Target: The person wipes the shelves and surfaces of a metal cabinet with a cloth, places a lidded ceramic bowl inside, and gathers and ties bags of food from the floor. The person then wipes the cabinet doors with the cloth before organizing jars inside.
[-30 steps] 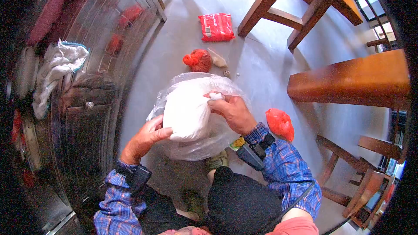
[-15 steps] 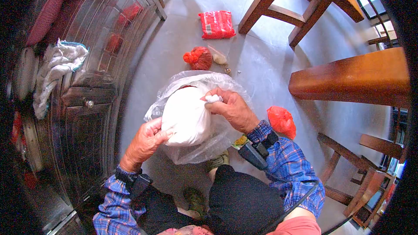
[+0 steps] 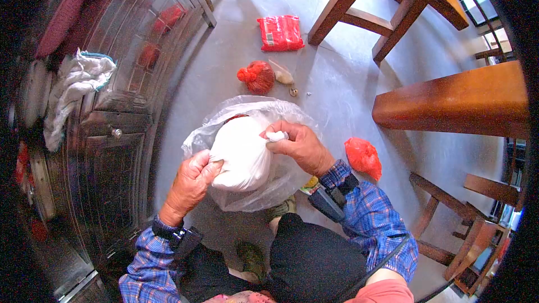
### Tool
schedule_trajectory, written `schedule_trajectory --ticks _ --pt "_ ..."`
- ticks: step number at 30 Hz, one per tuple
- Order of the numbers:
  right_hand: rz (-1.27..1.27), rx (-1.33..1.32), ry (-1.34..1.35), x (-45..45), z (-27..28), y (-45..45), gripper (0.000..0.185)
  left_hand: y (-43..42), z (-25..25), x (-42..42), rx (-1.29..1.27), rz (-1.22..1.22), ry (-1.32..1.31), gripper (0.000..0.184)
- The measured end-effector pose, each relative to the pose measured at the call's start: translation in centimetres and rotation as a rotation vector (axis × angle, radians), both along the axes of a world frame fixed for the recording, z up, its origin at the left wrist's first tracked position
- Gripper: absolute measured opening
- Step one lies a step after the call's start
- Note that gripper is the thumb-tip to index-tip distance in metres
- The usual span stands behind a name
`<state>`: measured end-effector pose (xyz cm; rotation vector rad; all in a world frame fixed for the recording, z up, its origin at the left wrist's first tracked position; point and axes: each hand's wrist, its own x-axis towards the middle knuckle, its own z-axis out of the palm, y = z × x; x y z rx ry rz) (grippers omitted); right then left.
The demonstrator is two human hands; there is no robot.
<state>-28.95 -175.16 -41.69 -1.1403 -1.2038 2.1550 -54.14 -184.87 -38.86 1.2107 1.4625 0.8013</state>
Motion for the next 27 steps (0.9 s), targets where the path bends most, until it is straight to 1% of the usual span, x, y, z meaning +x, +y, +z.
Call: schedule_trajectory --ticks 3,5,6,8,9,10,11,12,14,17,20,21,22,23,24,26,27 --pt "0.015 0.01 0.02 0.2 -0.1 -0.2 0.021 -0.2 -0.4 -0.2 0.06 -0.014 0.071 0.022" --pt "0.027 0.01 0.029 0.4 0.0 -0.2 0.02 -0.3 -0.3 -0.4 0.111 -0.085 0.223 0.019" --pt "0.072 0.032 0.009 0.4 0.2 -0.2 0.019 -0.3 -0.2 -0.4 0.112 -0.085 0.224 0.019" --pt "0.119 0.052 -0.012 0.6 -0.2 -0.3 0.019 -0.6 0.1 -0.4 0.202 -0.13 0.397 0.012" --pt "0.158 0.159 0.016 0.6 -0.8 -0.3 0.022 -0.6 0.4 -0.3 0.202 -0.129 0.397 0.012" --pt "0.197 0.266 0.043 0.6 -1.2 -0.4 0.027 -0.7 0.9 -0.2 0.262 -0.174 0.514 0.012" --pt "0.197 0.266 0.043 0.7 -1.5 -0.6 0.027 -0.7 1.2 0.0 0.321 -0.221 0.632 0.013" --pt "0.195 0.298 0.039 0.5 -1.4 -0.6 0.027 -0.8 1.2 0.2 0.321 -0.22 0.632 0.013" --pt "0.193 0.331 0.035 0.4 -1.4 -0.8 0.027 -0.9 1.3 0.6 0.411 -0.197 0.642 0.013" --pt "0.138 0.288 -0.031 0.6 -1.5 -0.8 0.028 -1.1 0.6 0.6 0.482 -0.219 0.656 0.018" --pt "0.12 0.216 -0.069 1.0 -1.7 -0.7 0.028 -1.2 0.4 0.7 0.476 -0.265 0.664 0.024" --pt "0.049 0.146 -0.037 1.2 -1.9 -0.6 0.028 -1.2 0.4 0.7 0.475 -0.263 0.664 0.024" --pt "-0.022 0.075 -0.005 1.3 -2.0 -0.7 0.027 -1.2 0.6 0.9 0.463 -0.265 0.621 0.032" --pt "-0.02 0.075 -0.004 1.5 -2.1 -0.7 0.027 -1.2 0.8 1.0 0.45 -0.268 0.579 0.04" --pt "-0.067 0.025 0.015 1.6 -2.1 -0.7 0.023 -1.2 1.4 1.2 0.451 -0.266 0.579 0.04" --pt "-0.114 -0.024 0.034 1.6 -2.1 -0.7 0.02 -1.1 2.4 1.7 0.279 -0.247 0.534 0.053" --pt "-0.129 -0.063 0.046 1.5 -2.1 -0.8 0.021 -1.0 2.4 2.0 0.311 -0.218 0.54 0.056"
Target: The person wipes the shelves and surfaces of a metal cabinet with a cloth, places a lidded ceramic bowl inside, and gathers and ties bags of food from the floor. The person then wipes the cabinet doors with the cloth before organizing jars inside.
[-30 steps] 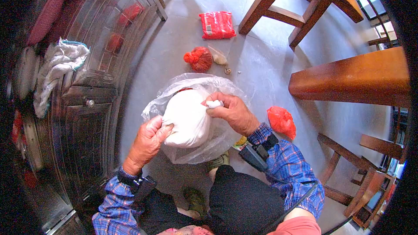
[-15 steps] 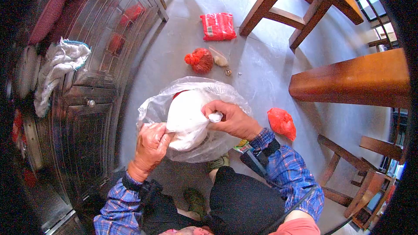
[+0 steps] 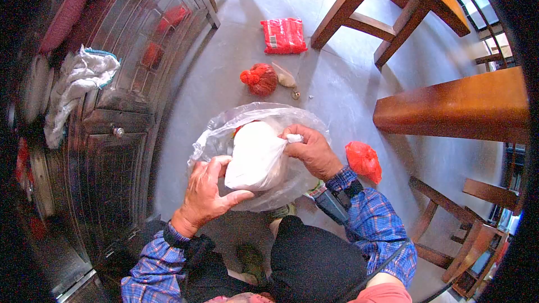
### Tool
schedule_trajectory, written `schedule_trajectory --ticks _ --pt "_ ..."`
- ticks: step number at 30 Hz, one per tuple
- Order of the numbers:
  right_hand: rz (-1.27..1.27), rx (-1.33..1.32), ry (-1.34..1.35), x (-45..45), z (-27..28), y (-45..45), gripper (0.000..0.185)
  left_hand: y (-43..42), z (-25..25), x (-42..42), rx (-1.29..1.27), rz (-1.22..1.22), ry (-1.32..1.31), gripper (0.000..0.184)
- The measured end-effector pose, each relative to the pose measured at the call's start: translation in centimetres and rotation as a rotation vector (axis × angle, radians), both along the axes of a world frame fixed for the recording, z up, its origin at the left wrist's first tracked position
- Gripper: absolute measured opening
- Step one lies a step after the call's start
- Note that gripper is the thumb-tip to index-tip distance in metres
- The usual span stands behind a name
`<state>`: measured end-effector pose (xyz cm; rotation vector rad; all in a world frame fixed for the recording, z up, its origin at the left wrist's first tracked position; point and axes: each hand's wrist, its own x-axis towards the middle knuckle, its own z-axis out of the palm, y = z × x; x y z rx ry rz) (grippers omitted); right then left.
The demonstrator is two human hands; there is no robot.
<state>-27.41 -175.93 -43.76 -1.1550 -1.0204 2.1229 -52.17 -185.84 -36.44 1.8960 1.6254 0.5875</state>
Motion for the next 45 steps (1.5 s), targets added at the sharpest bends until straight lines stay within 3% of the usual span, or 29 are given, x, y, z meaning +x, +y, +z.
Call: schedule_trajectory --ticks 6,20,22,24,27,33,40,43,45 --pt "-0.003 0.004 -0.05 -0.1 -0.4 0.3 0.023 -0.1 -1.8 -0.2 0.005 0.017 0.003 0.044" --pt "0.042 0.023 -0.114 -0.2 -0.4 0.4 0.021 0.7 -0.6 0.1 0.005 0.054 0.019 0.029" --pt "-0.113 -0.037 -0.029 -0.2 -0.2 0.6 0.025 0.6 -0.5 -0.3 0.012 0.076 0.026 0.03" --pt "-0.179 -0.053 -0.018 0.3 -0.4 1.2 0.026 0.5 -0.6 -1.1 -0.027 -0.071 0.334 0.032" --pt "-0.283 -0.077 0.019 1.1 -1.1 2.0 0.03 0.2 -0.5 -1.9 -0.012 -0.185 0.375 0.033" --pt "-0.421 -0.239 0.375 1.3 -1.1 3.0 0.044 0.3 -0.7 -1.8 -0.038 -0.239 0.414 0.042" --pt "-0.401 -0.265 0.41 1.1 -1.2 2.9 0.047 1.4 0.2 -0.8 -0.087 -0.251 0.531 0.045" --pt "-0.351 -0.19 0.175 0.6 -0.5 2.3 0.04 1.4 -0.8 -0.7 -0.049 -0.186 0.487 0.044" --pt "-0.163 -0.062 -0.08 0.6 -0.9 1.9 0.033 1.5 -0.8 -1.0 -0.073 -0.219 0.51 0.044"
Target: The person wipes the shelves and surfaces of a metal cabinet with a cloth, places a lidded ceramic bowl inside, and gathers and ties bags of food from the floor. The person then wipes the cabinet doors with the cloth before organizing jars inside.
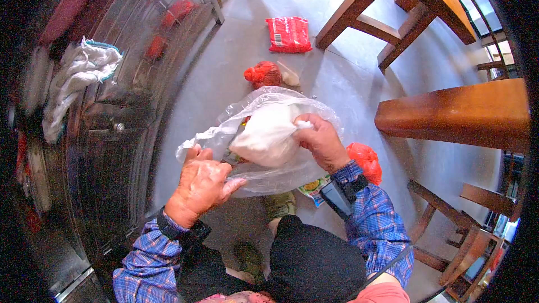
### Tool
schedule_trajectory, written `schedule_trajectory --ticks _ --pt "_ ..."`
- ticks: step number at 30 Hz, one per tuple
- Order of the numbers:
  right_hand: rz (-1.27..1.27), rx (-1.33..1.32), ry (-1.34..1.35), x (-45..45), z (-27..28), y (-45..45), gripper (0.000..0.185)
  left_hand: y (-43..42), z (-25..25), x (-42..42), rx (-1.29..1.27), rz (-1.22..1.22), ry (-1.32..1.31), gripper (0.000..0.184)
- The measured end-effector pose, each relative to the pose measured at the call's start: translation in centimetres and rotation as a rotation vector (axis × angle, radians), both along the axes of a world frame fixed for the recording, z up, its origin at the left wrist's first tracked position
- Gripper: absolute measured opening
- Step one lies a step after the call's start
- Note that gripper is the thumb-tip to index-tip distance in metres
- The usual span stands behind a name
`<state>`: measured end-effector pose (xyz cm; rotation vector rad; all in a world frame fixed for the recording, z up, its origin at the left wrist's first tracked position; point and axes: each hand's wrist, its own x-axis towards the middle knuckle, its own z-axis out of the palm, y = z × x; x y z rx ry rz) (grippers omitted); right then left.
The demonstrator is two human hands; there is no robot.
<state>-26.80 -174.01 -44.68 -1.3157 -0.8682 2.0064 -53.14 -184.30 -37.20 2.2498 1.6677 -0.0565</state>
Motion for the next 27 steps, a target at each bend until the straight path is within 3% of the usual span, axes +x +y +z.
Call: schedule_trajectory --ticks 1,2,4,5,8,13,15,19,21,22,24,27 --pt "0.137 0.129 -0.192 0.0 0.2 0.0 0.026 0.1 0.1 -0.2 -0.03 -0.024 0.027 0.044" --pt "0.136 0.127 -0.192 -0.1 0.4 -0.1 0.026 0.2 0.2 -0.3 -0.032 -0.024 0.027 0.044" --pt "0.451 0.538 -0.546 -0.7 1.0 -0.3 0.024 0.5 0.4 -0.6 0.02 -0.005 0.007 0.044" --pt "0.526 0.579 -0.617 -1.1 1.5 -0.5 0.024 0.7 0.6 -0.8 0.02 -0.007 0.006 0.044" --pt "0.552 0.813 -0.699 -1.6 0.2 -1.3 0.018 1.2 1.4 -1.2 0.095 0.045 0.048 0.045" --pt "0.501 0.81 -0.694 -1.5 0.2 -1.0 0.02 1.2 2.8 -1.6 0.14 0.008 -0.005 0.048" --pt "0.852 0.946 -0.793 -1.5 0.2 -0.7 0.024 1.1 3.5 -1.6 0.165 0.004 -0.048 0.05" --pt "0.814 1.112 -0.814 -6.0 2.7 0.2 0.025 0.6 4.6 -1.4 0.187 -0.009 -0.159 0.051" --pt "0.753 1.392 -0.585 -8.7 0.7 1.3 0.023 0.2 4.5 -1.2 0.185 -0.012 -0.162 0.051" --pt "0.751 1.393 -0.585 -9.6 -0.5 1.3 0.023 0.0 4.5 -1.2 0.184 -0.016 -0.166 0.05" --pt "0.985 1.388 -0.784 -11.6 -1.0 1.5 0.022 -0.1 4.5 -1.6 0.157 -0.012 -0.144 0.046" --pt "1.034 1.392 -0.811 -11.0 -1.3 1.0 0.02 -0.3 4.4 -2.4 0.169 0.019 -0.137 0.044"
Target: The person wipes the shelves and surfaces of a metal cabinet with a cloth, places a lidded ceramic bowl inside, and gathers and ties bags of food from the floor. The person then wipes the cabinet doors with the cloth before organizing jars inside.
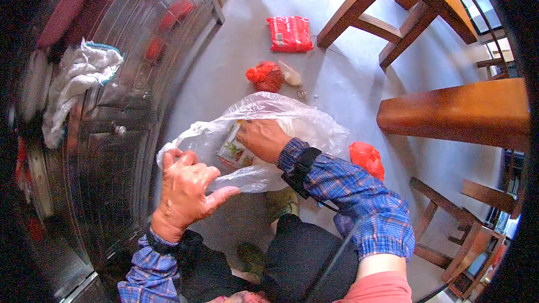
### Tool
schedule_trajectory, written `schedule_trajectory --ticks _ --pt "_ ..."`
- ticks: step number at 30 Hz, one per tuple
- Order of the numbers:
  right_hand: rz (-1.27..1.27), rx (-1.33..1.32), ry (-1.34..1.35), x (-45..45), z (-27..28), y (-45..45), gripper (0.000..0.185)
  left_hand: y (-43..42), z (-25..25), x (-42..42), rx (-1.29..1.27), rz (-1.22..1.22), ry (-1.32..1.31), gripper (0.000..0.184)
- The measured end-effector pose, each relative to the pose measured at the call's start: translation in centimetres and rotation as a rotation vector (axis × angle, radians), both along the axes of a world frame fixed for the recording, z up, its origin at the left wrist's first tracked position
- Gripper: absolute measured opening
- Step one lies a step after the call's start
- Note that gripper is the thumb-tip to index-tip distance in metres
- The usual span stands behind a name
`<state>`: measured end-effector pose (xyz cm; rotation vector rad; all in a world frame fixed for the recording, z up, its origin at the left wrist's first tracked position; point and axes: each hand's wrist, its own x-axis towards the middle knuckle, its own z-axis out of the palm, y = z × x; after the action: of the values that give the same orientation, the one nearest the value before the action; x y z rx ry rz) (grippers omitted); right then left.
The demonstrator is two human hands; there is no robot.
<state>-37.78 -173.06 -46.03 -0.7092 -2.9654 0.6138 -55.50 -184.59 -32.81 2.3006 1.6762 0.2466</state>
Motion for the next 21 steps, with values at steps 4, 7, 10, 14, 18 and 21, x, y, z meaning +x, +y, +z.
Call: schedule_trajectory --ticks 4,7,10,14,18,21 --pt "0.075 0.033 0.053 1.7 -1.4 -0.8 0.022 -0.2 0.0 -0.7 0.01 0.024 0.003 0.041" --pt "0.025 -0.054 0.081 1.1 -1.0 -0.6 0.032 -0.4 0.1 -0.5 0.007 0.014 -0.011 0.04" --pt "-0.051 -0.141 0.062 0.0 -1.0 0.0 0.038 -0.5 0.6 -0.2 0.022 0.024 -0.007 0.038" --pt "-0.056 -0.173 -0.012 0.4 -0.6 -0.2 0.035 -0.6 1.3 -0.6 0.069 0.08 0.018 0.034" --pt "-0.059 -0.007 0.08 1.7 0.9 -1.5 0.024 -0.7 1.6 -0.7 0.078 0.082 0.026 0.032" --pt "-0.125 -0.084 0.032 2.6 1.2 -1.9 0.017 -0.8 1.3 -0.5 0.085 0.084 0.019 0.03"
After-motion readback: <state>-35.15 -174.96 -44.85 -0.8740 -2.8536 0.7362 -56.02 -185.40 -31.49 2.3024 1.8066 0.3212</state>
